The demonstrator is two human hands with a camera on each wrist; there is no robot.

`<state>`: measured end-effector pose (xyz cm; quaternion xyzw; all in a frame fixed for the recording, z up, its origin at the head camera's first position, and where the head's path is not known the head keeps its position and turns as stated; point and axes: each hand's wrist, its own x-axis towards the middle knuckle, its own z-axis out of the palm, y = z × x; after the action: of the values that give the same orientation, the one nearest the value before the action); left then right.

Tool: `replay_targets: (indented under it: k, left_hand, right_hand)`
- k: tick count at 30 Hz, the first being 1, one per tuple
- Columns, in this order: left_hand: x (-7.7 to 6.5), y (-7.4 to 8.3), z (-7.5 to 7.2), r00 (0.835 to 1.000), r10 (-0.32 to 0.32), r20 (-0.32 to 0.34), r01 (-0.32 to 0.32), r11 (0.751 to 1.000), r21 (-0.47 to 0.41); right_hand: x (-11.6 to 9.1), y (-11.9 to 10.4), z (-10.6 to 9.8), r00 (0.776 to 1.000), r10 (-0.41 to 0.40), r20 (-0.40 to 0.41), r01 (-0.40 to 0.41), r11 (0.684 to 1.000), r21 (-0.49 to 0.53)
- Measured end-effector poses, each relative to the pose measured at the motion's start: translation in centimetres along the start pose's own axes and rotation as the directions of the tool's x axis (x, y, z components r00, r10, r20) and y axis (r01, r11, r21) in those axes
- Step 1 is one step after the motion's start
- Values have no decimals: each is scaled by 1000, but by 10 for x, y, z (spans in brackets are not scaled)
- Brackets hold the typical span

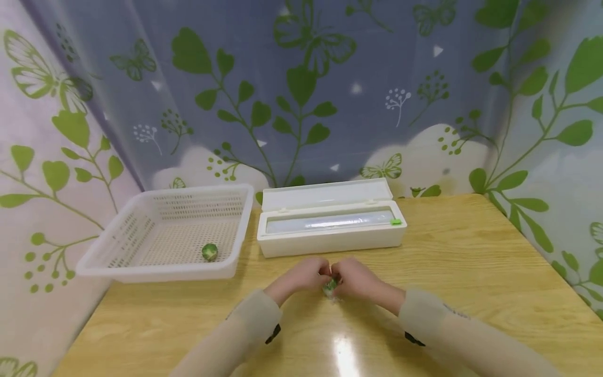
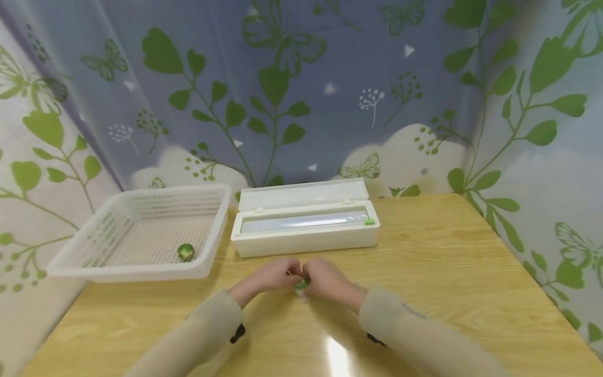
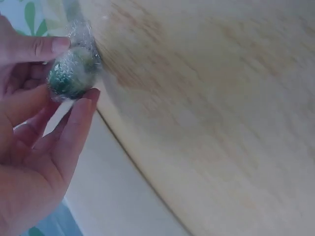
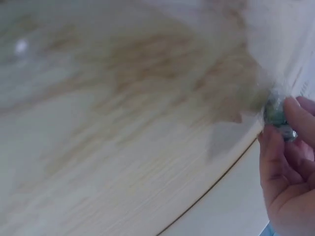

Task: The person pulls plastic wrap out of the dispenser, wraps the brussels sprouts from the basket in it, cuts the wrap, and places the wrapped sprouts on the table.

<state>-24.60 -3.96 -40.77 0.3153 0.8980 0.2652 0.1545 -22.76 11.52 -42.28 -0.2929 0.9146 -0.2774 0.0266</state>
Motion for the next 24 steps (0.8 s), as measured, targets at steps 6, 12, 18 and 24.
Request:
replay_targets:
  k: [6,12,18,24]
  left_hand:
    - [1,-4,1,999,-29,-35,28,999,-30]
    - [-4,-1,-1,996,-89,8,90,993,-81]
    - [-5,1,2,993,-105,51,109,992,-71]
    - [-7,5,7,989,-125,84,127,992,-23]
  right_hand:
    - [-6,-5,0,1000,-5,19,5,1000,-17]
    - [-9,-6,-9,995,5,99,-22,984,174]
    - [-11,-3,-13,995,7,96,-28,974,224]
    - [-13,-6,-11,991,81,108,-106,960,257]
